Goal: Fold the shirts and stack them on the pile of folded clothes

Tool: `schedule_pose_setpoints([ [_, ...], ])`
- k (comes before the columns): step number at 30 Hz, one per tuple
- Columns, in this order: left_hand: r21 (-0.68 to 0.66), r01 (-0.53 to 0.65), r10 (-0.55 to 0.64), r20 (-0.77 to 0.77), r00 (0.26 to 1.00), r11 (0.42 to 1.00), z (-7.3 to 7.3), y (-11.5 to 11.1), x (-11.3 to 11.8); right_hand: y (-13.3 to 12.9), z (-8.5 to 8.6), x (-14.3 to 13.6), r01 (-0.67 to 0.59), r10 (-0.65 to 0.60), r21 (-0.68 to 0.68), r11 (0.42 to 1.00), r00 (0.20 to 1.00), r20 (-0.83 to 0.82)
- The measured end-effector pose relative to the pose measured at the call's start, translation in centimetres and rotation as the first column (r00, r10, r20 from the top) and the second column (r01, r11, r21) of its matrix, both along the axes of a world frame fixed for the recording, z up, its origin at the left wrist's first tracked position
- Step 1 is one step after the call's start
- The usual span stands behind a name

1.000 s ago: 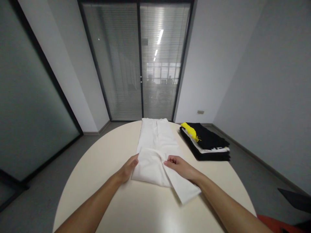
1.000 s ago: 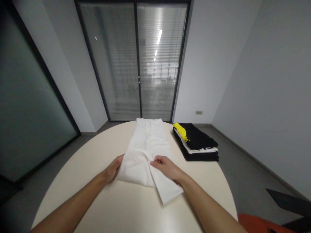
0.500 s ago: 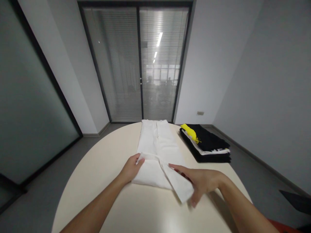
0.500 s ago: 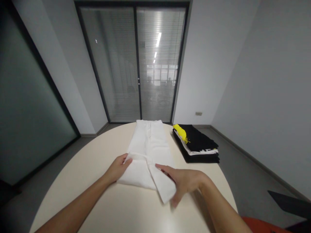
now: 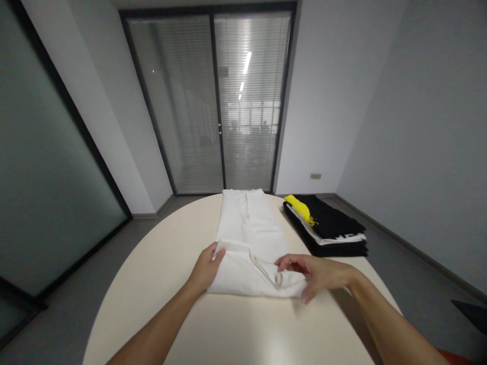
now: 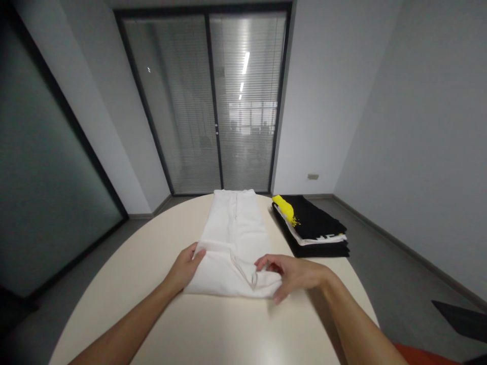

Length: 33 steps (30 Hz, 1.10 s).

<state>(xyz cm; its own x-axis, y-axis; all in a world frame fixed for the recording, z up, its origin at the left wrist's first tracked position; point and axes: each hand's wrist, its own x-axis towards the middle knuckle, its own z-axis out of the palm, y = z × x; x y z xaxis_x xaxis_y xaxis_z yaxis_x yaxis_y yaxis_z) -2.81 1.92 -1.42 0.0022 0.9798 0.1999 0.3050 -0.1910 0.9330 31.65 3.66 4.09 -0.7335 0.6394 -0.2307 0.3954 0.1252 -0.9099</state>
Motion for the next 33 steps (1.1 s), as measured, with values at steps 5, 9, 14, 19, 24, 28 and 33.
schedule_pose_setpoints([
  [5,0.019,-0.021,0.022,-0.008,1.000,1.000,0.0,0.2,-0.2,0.0,-0.5,-1.3,0.124,-0.122,0.018,0.992,0.989,-0.085],
  [9,0.086,-0.068,0.068,0.010,0.998,0.994,-0.2,0.6,-0.7,1.1,-1.8,-2.6,0.501,-0.477,-0.033,0.865,0.799,-0.366],
  [14,0.081,-0.079,0.078,0.018,0.997,0.994,-1.0,1.2,-1.2,2.0,-3.8,-3.0,0.561,-0.531,-0.010,0.828,0.777,-0.337],
  [19,0.064,-0.040,0.035,0.076,0.996,0.997,-0.7,2.1,-1.3,2.6,-4.3,-3.7,0.617,-0.515,0.100,0.781,0.726,-0.455],
  [24,0.101,-0.029,0.029,-0.004,1.000,0.994,-1.1,4.4,-1.5,3.5,-4.5,-4.1,0.679,-0.578,0.424,0.599,0.733,-0.359],
  [28,0.207,0.014,0.042,-0.264,0.964,0.978,-0.6,2.6,-1.8,1.7,-2.8,-4.3,0.420,-0.430,0.778,0.466,0.877,-0.215],
  [33,0.177,0.496,-0.247,-0.698,0.672,0.850,3.6,-2.7,-1.4,-1.9,0.0,-5.8,-0.137,-0.029,0.772,0.621,0.980,0.197],
])
